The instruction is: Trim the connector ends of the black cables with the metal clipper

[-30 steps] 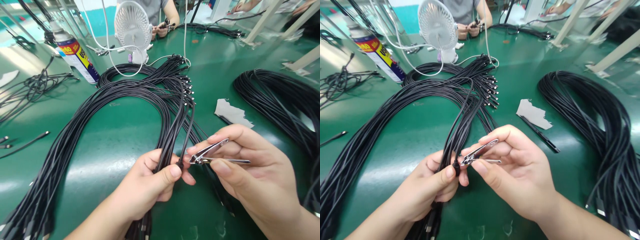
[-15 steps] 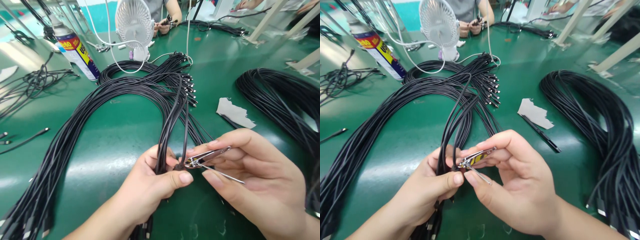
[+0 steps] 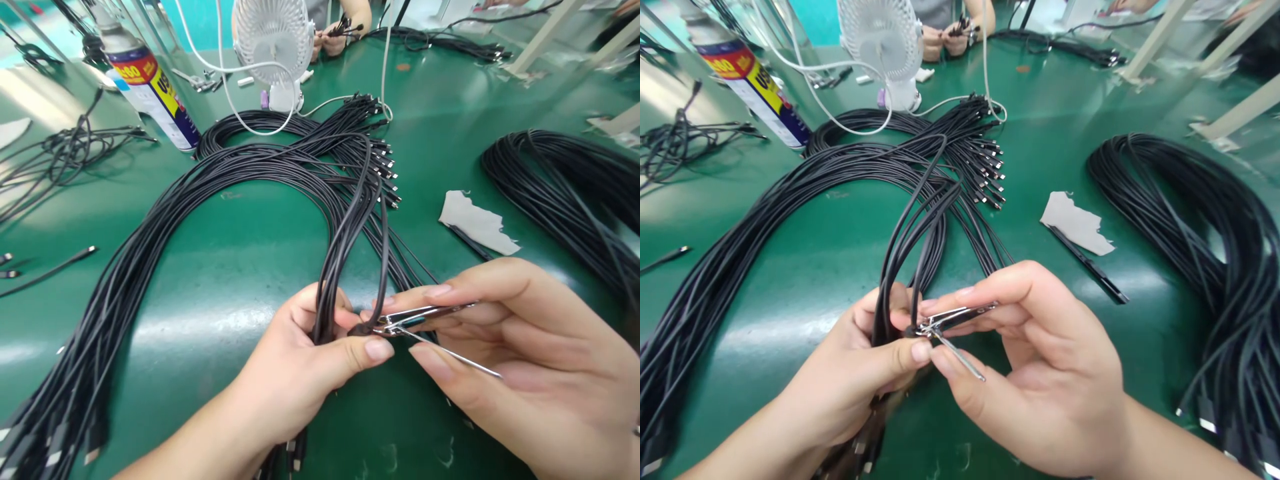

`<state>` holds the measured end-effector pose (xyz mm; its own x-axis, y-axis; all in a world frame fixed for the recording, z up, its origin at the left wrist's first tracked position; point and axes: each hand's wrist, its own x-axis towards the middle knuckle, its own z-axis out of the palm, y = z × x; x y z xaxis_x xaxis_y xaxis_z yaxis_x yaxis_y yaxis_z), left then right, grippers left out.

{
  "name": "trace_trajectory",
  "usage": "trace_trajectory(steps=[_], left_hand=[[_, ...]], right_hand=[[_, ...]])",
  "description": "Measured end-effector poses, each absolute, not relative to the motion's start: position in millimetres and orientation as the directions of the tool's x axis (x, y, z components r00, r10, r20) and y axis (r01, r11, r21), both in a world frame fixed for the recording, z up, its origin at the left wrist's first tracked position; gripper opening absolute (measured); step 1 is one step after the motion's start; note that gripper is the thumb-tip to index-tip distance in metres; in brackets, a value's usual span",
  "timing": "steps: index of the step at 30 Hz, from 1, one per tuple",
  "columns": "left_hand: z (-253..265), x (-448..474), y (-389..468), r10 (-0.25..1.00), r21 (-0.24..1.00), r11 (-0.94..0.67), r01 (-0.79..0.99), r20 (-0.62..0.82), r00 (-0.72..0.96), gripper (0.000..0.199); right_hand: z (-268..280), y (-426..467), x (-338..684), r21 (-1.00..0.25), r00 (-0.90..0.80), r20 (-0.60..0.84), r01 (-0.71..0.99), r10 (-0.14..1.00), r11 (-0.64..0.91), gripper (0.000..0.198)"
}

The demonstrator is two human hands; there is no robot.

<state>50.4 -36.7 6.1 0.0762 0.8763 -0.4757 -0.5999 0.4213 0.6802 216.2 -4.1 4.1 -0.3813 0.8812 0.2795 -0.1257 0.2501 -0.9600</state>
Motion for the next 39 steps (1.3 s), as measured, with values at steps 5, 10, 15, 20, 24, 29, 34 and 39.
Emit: trace_trajectory(steps=[5, 10, 15, 20, 24, 29, 34, 39], left_hand=[[5.9, 51.0, -37.0, 0.88, 0.68, 0.408, -0.609, -0.471, 0.063, 0.04], [2.9, 52.0, -37.3, 0.884, 0.673, 0.397, -0.624, -0.464, 0.063, 0.04], [2.7, 52.1, -37.0, 0.876, 0.675, 0.408, -0.615, -0.479, 0.056, 0.041], [5.2, 51.3, -38.7, 0.845, 0.671, 0.462, -0.58, -0.532, 0.057, 0.045], [5.5, 51.2, -40.1, 0.846, 0.679, 0.477, -0.558, -0.526, 0.083, 0.045], [4.7, 52.0, -38.5, 0.843, 0.7, 0.505, -0.504, -0.526, 0.114, 0.043], [1.7, 52.4, -42.4, 0.836, 0.721, 0.545, -0.427, -0.509, 0.206, 0.041], [2.0, 53.4, -45.6, 0.884, 0.613, 0.465, -0.639, -0.363, 0.295, 0.024]], right_hand=[[3.3, -5.2, 217.7, -0.961, -0.371, 0.277, -0.088, 0.886, 0.263, 0.027], [2.8, -4.3, 219.4, -0.963, -0.395, 0.271, -0.098, 0.878, 0.253, 0.031], [3.8, -2.9, 219.0, -0.961, -0.413, 0.271, -0.071, 0.87, 0.266, 0.027], [10.0, 10.0, 218.5, -0.969, -0.338, 0.207, -0.203, 0.918, 0.143, 0.018], [17.0, 22.6, 225.7, -0.955, -0.337, 0.204, -0.273, 0.919, 0.112, 0.017], [15.6, 20.5, 229.8, -0.959, -0.4, 0.214, -0.259, 0.891, 0.114, 0.022], [20.1, 22.5, 222.8, -0.981, -0.558, 0.16, -0.182, 0.814, 0.069, 0.021], [32.3, 46.6, 241.0, -0.989, -0.448, 0.135, 0.001, 0.884, 0.151, 0.012]])
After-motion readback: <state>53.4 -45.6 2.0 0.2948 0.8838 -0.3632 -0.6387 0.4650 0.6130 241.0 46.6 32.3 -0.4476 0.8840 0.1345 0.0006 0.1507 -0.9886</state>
